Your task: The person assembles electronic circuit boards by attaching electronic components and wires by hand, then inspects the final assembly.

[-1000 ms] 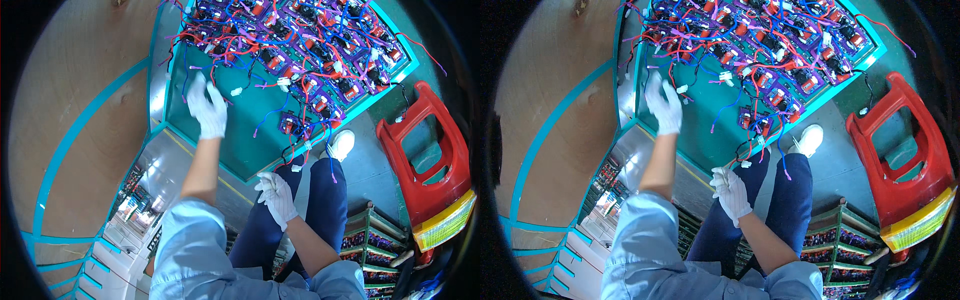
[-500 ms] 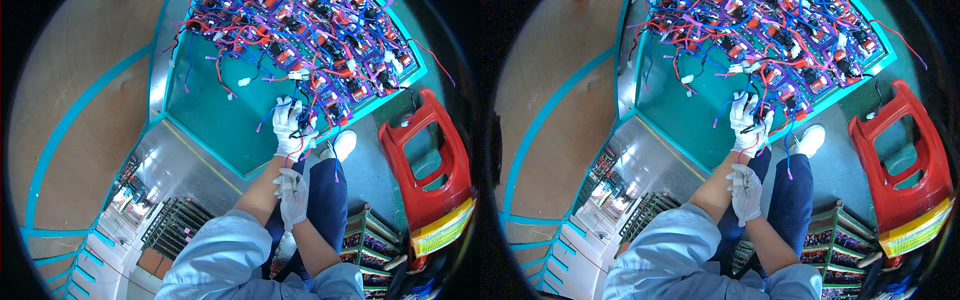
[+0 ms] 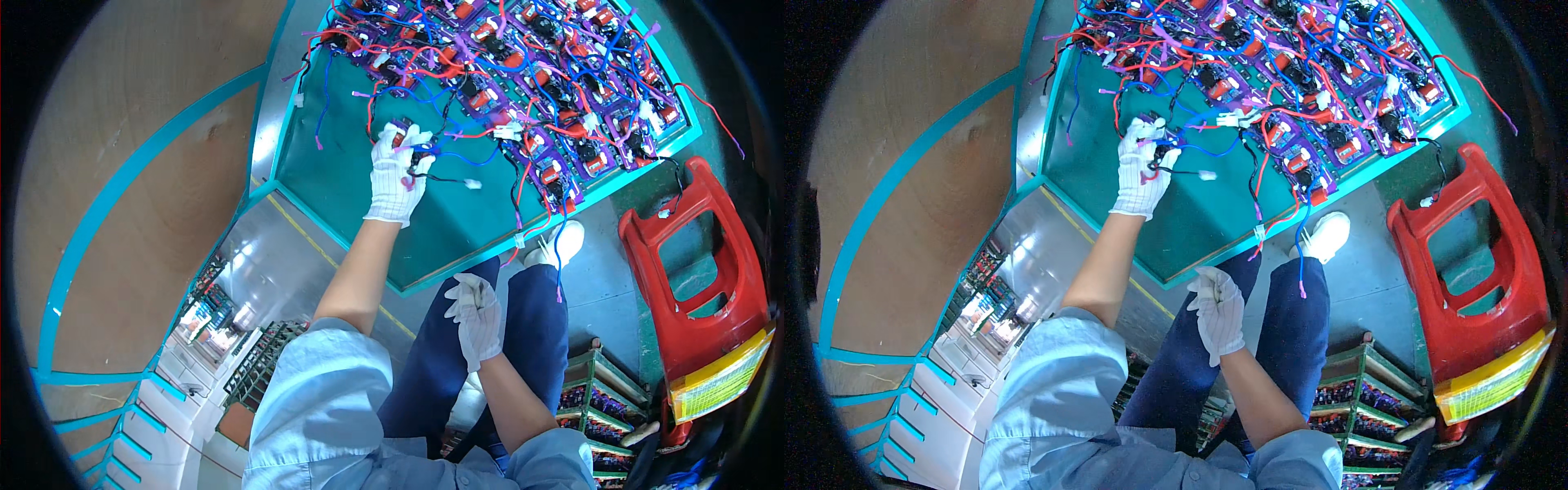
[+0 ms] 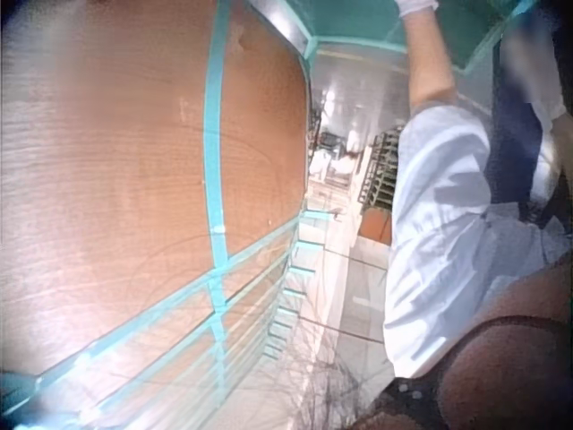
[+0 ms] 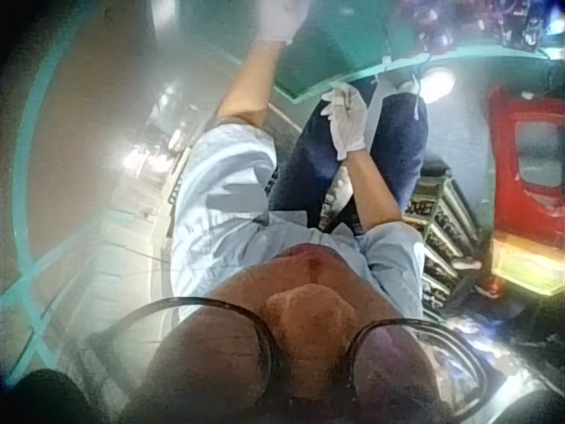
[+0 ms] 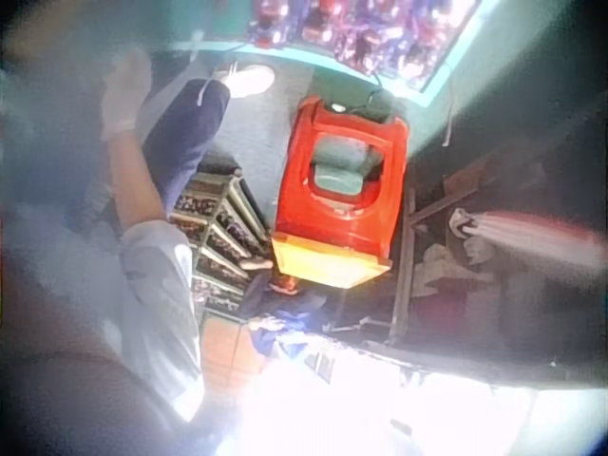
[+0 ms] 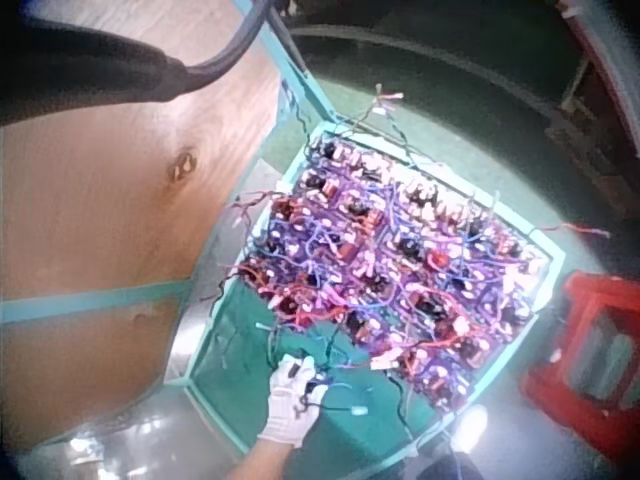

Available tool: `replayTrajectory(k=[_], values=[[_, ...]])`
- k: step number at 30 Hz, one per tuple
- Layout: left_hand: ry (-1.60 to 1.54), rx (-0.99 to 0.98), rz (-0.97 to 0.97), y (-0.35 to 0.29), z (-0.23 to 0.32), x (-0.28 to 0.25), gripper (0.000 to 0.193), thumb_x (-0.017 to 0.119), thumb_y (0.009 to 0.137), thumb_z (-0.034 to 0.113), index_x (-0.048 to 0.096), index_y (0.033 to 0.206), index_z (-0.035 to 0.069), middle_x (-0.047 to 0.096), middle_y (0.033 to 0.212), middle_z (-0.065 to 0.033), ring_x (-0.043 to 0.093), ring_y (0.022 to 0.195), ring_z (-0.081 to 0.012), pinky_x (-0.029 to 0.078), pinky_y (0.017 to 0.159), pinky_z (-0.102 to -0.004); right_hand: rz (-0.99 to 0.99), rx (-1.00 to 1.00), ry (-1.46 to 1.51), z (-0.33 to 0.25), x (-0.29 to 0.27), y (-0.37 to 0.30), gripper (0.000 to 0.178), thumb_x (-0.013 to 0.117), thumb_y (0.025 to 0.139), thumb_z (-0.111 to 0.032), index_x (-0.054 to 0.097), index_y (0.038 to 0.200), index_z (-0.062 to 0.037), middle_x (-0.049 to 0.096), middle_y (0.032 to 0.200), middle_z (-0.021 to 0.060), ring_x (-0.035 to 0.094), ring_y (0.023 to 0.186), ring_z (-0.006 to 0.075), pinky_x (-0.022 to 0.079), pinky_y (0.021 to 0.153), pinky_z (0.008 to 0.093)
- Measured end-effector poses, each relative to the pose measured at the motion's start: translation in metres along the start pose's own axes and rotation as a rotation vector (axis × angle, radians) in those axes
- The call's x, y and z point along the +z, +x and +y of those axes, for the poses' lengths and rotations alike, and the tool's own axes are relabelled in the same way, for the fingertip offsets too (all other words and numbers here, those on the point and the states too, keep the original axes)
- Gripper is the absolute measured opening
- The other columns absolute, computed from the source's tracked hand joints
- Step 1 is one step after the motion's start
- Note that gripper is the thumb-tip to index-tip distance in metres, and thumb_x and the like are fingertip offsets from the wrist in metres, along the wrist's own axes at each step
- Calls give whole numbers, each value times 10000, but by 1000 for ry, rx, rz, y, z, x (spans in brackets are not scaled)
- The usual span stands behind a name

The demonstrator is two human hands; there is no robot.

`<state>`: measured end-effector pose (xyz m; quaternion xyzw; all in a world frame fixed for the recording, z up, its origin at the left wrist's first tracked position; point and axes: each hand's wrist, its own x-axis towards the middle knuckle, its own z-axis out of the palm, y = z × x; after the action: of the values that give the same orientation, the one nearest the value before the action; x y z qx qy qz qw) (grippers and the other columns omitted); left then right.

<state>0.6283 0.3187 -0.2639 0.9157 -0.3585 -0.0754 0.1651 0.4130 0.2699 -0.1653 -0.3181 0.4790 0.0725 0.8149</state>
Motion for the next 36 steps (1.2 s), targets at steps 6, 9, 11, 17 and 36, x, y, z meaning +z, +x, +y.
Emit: replayTrajectory(k=[6, 9, 11, 17, 36], values=[[-1663, -1043, 263, 35, 20, 9, 124, 497, 838, 230, 470, 874, 114, 542, 828, -28, 539, 627, -158, 441, 469, -249, -29, 7, -68, 3, 16, 2, 241, 433, 889, -247, 496, 1017, -53, 552, 742, 41, 509, 529, 63, 376, 458, 169], [-1391, -934, 386, 45, 16, 27, 155, 500, 834, 270, 476, 897, 131, 541, 866, -12, 532, 707, -160, 441, 539, -285, -35, 45, -119, 3, 21, 1, 198, 439, 873, -137, 505, 1026, -29, 564, 734, 72, 505, 530, 86, 448, 486, 214], [25, -181, 363, 43, 5, 33, 170, 470, 850, 291, 481, 937, 145, 537, 921, 2, 514, 806, -147, 436, 615, -326, -31, 34, -92, 3, 27, 1, 196, 444, 872, -138, 508, 1021, -28, 564, 728, 74, 512, 528, 91, 455, 488, 218], [143, 78, -110, 38, -4, 17, 420, 684, 621, 235, 547, 976, 58, 442, 1095, -159, 404, 1014, -337, 368, 836, -423, -50, 41, -141, -2, 27, 4, 197, 444, 875, -149, 514, 1011, -25, 568, 733, 79, 532, 542, 95, 462, 490, 221], [191, 78, -119, -4, 14, -15, 534, 533, 805, 222, 346, 1228, -46, 372, 1228, -249, 369, 1141, -374, 323, 951, -391, 35, 134, -79, 15, 22, -5, 169, 465, 861, -154, 535, 970, -44, 567, 737, 60, 521, 588, 107, 453, 536, 245]])
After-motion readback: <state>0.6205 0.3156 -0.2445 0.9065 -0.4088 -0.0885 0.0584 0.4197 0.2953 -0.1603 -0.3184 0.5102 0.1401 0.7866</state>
